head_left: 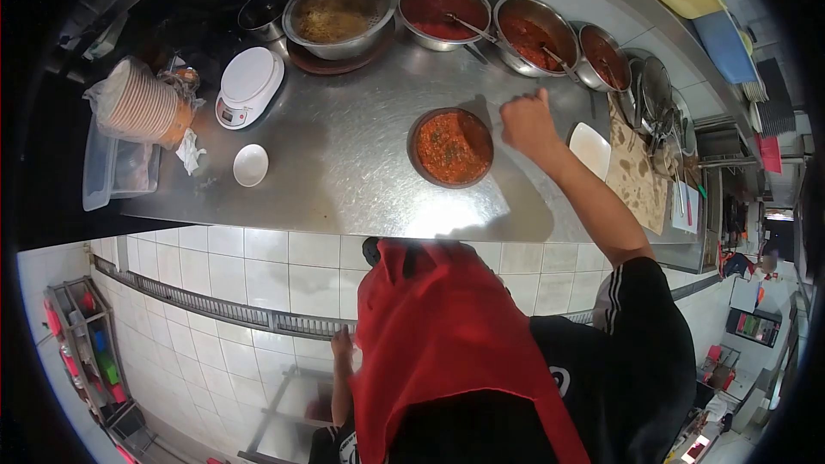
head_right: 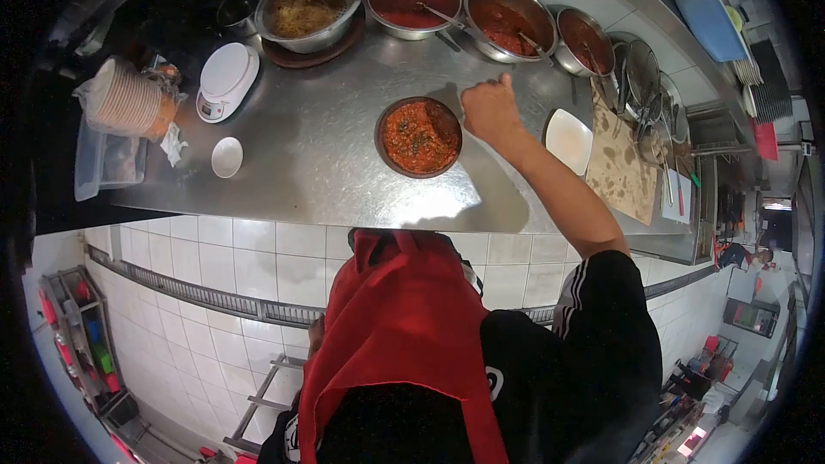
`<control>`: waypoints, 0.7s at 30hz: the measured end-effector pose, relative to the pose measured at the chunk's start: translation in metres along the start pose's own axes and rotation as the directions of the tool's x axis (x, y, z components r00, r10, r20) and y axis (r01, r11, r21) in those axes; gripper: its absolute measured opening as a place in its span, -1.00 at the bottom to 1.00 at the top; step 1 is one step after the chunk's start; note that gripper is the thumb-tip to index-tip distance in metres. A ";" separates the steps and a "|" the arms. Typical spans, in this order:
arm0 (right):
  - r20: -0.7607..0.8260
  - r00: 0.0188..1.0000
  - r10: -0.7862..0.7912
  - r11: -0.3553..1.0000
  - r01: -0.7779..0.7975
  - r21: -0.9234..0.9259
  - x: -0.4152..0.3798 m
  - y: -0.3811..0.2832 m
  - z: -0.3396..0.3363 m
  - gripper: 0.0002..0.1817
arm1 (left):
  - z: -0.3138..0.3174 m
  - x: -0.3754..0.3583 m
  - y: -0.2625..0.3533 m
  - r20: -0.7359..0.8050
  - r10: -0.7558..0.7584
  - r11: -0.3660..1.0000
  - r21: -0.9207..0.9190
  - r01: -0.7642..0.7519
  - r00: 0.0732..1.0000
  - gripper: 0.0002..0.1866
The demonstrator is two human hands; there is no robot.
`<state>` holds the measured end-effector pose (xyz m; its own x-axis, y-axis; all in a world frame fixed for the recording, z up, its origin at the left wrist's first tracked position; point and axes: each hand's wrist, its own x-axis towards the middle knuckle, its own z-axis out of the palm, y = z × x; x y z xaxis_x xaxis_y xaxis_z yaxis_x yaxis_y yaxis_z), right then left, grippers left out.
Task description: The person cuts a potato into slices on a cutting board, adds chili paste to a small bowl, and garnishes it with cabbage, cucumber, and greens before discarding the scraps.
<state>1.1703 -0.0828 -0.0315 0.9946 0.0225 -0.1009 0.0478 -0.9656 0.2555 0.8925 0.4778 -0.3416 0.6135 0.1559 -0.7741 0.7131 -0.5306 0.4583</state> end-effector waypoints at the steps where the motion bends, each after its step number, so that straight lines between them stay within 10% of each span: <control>1: -0.002 1.000 -0.003 1.000 0.003 0.000 -0.004 -0.002 -0.003 -0.83 | -0.001 -0.008 0.000 0.001 -0.040 0.999 -0.036 0.040 0.999 -0.55; 5: 0.147 0.988 0.044 0.987 -0.066 0.146 -0.020 -0.002 -0.005 -0.88 | -0.003 -0.018 -0.004 0.015 -0.155 0.977 -0.143 0.155 0.988 -0.53; 8: 0.144 0.988 0.054 0.964 -0.089 0.249 -0.039 -0.003 0.013 -0.85 | 0.009 0.002 -0.053 0.001 0.094 0.993 -0.067 -0.094 0.996 -0.52; 10: 0.122 0.990 0.076 0.960 -0.106 0.259 -0.042 -0.003 0.017 -0.84 | 0.009 0.032 -0.086 0.214 0.391 0.711 0.547 -0.441 0.895 -0.49; 21: 0.300 0.944 0.140 0.789 -0.289 0.542 -0.046 -0.020 0.028 -0.81 | -0.006 0.030 -0.010 -0.001 -0.155 0.966 -0.210 0.152 0.988 -0.47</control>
<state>1.1205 -0.0713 -0.0587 0.9178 -0.1913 -0.3480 -0.2994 -0.9090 -0.2900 0.9057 0.4928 -0.3672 0.4954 0.2370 -0.8357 0.8531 -0.3141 0.4167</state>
